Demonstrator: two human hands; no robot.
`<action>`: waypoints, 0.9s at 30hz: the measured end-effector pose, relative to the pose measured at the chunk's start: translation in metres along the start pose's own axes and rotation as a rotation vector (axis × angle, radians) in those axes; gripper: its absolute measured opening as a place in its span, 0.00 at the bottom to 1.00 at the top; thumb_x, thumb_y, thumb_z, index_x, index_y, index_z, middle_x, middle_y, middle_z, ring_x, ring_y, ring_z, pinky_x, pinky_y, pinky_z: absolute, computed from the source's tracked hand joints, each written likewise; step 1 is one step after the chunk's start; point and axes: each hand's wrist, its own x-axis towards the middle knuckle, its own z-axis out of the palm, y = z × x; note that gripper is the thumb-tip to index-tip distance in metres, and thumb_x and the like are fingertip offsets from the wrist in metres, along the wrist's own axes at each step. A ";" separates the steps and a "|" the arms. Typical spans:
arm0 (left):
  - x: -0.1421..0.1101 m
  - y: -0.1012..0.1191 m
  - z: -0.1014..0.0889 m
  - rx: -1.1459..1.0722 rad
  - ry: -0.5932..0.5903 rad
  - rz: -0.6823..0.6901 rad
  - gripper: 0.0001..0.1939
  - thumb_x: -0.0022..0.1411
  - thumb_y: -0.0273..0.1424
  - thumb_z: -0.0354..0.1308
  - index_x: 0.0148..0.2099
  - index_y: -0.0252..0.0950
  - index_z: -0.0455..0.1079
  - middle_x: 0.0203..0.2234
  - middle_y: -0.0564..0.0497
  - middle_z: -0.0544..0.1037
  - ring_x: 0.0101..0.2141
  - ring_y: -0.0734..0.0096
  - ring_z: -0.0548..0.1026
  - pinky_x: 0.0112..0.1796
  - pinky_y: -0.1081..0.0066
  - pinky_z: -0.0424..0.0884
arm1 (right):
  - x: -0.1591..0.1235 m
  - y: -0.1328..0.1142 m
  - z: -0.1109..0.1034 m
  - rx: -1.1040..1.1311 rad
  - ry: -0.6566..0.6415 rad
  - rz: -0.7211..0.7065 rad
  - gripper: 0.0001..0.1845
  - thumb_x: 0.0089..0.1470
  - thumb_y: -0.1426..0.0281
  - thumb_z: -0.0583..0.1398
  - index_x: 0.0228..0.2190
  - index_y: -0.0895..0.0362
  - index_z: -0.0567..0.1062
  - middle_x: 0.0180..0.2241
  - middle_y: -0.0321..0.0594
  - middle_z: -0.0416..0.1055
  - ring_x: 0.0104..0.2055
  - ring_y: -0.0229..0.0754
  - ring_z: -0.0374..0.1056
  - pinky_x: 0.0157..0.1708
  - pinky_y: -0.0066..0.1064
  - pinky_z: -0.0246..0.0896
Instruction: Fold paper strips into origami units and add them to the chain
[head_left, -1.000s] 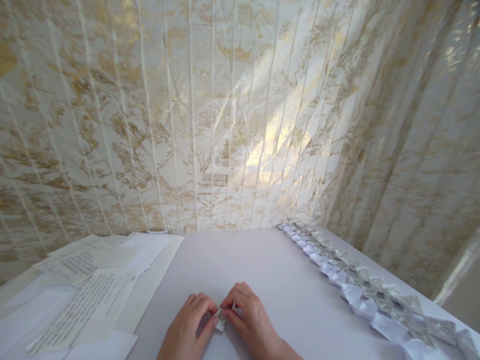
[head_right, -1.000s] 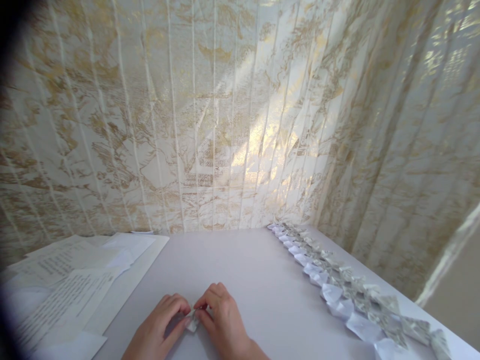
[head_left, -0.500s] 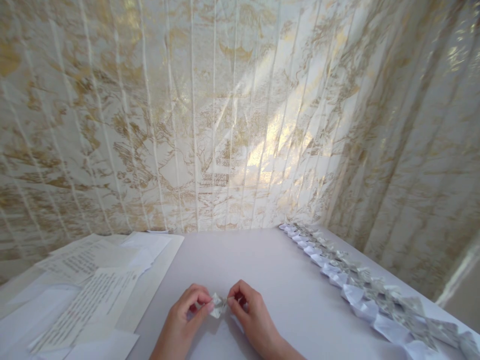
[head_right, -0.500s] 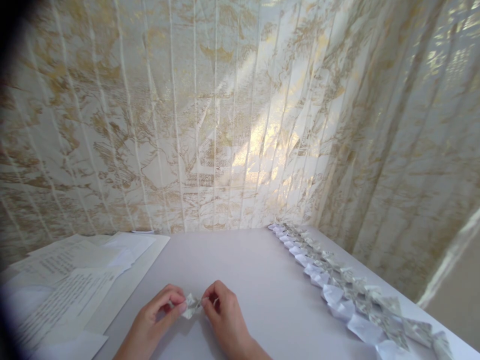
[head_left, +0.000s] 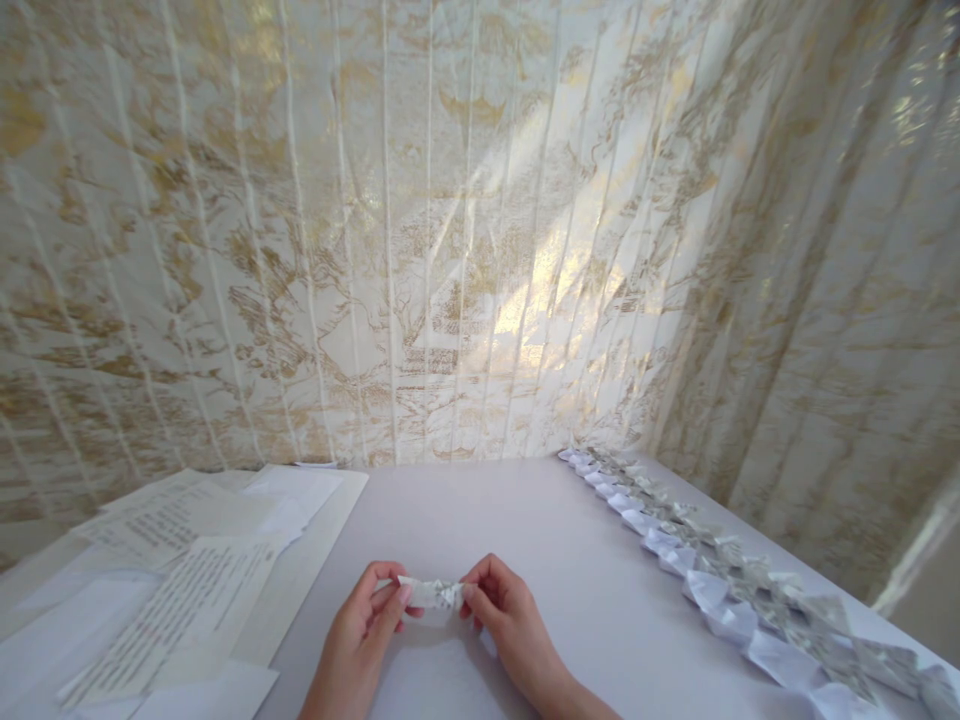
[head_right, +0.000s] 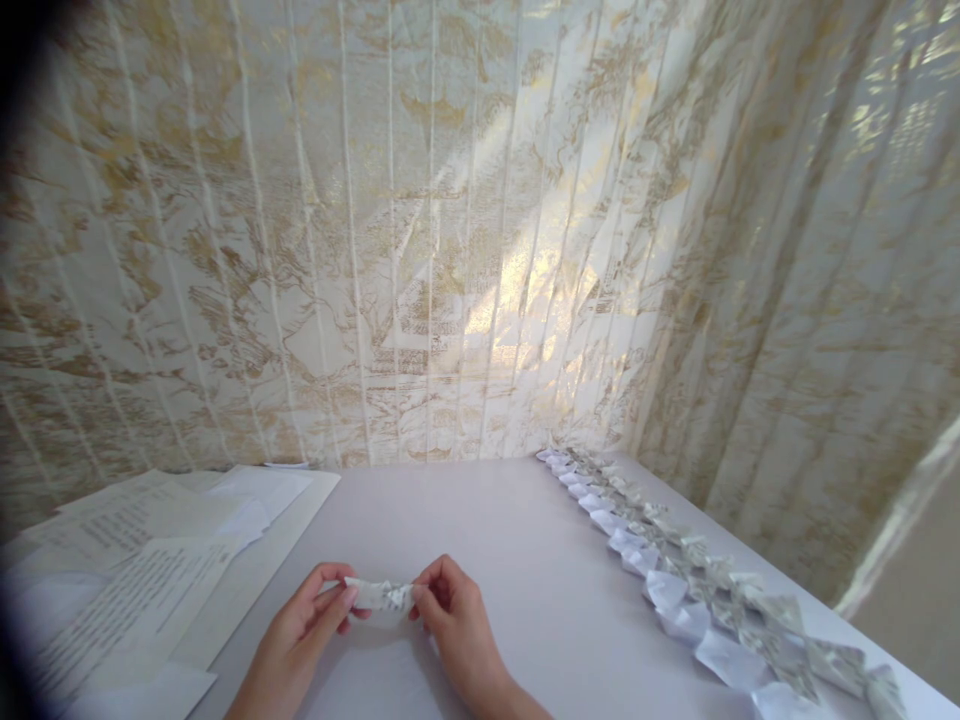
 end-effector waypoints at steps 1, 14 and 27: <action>0.000 -0.002 0.000 -0.024 -0.012 -0.011 0.23 0.59 0.53 0.54 0.44 0.40 0.60 0.26 0.54 0.78 0.32 0.66 0.73 0.35 0.72 0.66 | 0.001 0.001 0.000 0.017 -0.001 0.008 0.07 0.51 0.67 0.58 0.26 0.57 0.67 0.21 0.32 0.66 0.23 0.36 0.59 0.25 0.27 0.53; -0.002 0.003 0.005 -0.080 -0.246 -0.033 0.17 0.59 0.45 0.59 0.40 0.37 0.65 0.34 0.47 0.82 0.40 0.62 0.77 0.42 0.69 0.66 | -0.007 -0.009 0.000 -0.095 -0.045 -0.068 0.03 0.52 0.73 0.57 0.27 0.57 0.68 0.23 0.32 0.66 0.27 0.37 0.62 0.30 0.27 0.54; -0.004 0.000 0.002 0.091 -0.080 -0.053 0.23 0.54 0.52 0.59 0.39 0.37 0.67 0.19 0.59 0.70 0.23 0.72 0.67 0.27 0.74 0.60 | -0.011 -0.016 0.001 -0.278 -0.031 -0.173 0.04 0.53 0.73 0.56 0.27 0.56 0.69 0.25 0.33 0.66 0.28 0.38 0.62 0.32 0.28 0.57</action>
